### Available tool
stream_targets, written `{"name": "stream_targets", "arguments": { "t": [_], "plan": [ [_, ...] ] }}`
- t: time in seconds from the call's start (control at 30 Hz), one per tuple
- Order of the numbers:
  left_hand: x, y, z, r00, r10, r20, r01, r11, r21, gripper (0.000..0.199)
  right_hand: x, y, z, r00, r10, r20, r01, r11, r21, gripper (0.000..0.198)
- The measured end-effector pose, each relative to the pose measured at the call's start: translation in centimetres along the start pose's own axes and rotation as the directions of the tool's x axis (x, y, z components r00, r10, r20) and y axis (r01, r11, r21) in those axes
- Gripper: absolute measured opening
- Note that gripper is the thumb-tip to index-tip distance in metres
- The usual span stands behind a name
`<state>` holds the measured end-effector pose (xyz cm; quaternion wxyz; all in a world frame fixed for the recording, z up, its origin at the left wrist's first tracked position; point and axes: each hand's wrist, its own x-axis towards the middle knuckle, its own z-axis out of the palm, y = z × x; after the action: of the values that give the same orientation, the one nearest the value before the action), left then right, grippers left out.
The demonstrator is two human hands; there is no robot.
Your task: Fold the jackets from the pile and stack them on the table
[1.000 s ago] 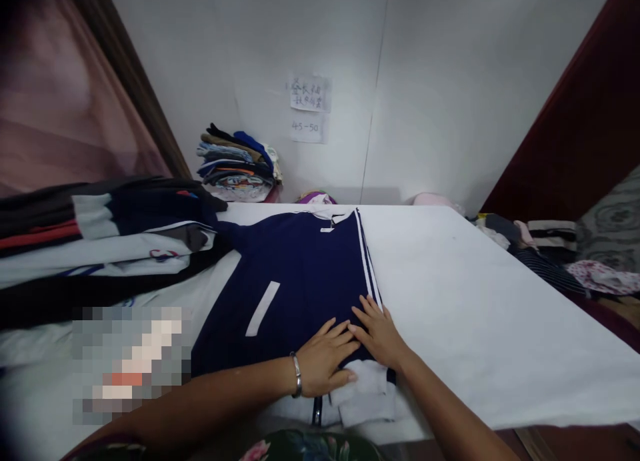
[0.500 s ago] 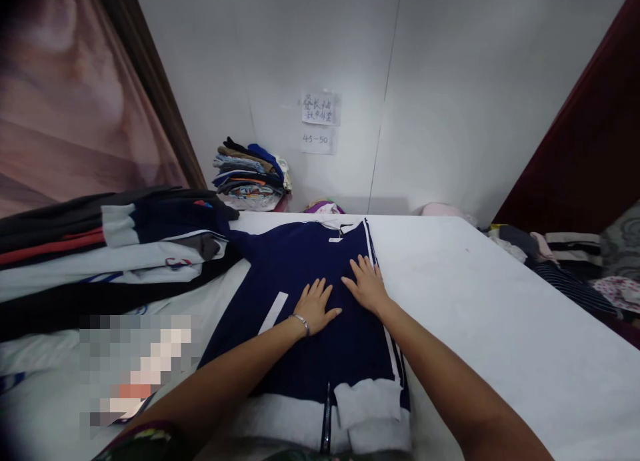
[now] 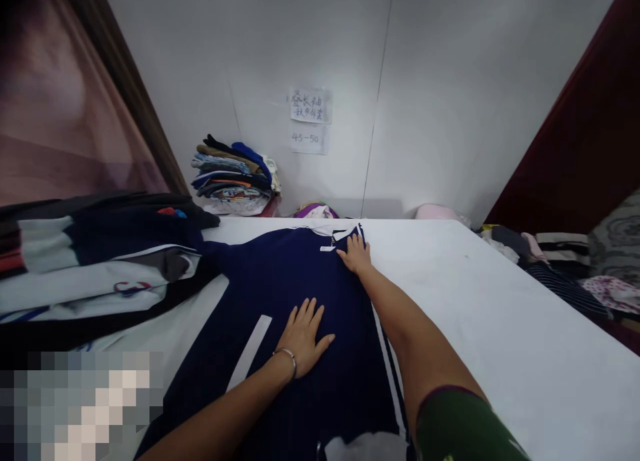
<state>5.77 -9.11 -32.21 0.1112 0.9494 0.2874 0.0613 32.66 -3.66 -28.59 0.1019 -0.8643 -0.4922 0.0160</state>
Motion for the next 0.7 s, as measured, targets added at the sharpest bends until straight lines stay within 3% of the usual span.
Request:
{"name": "stream_targets", "arguments": {
  "t": [0.2,0.4,0.53,0.7],
  "plan": [
    [0.0,-0.3,0.7,0.998,0.031,-0.056,-0.031,0.999,-0.008,0.070,2.7,2.3,2.4,0.977,0.122,0.174,-0.128,0.991,0.026,0.080],
    [0.1,-0.2,0.3,0.999,0.017,-0.033,-0.017,1.000,-0.006,0.072,2.0,2.9,2.4,0.978,0.083,0.194,-0.095,0.994,0.053,0.078],
    [0.3,0.0,-0.1,1.000,0.004,0.006,-0.004,1.000,-0.002,0.072,-1.8,3.2,1.7,0.978,0.023,0.207,-0.041,0.996,0.080,0.072],
    [0.5,0.2,-0.2,1.000,-0.002,0.028,0.002,1.000,0.013,0.073,-11.3,4.5,1.3,0.973,-0.061,0.225,0.033,0.991,0.128,0.069]
  ]
}}
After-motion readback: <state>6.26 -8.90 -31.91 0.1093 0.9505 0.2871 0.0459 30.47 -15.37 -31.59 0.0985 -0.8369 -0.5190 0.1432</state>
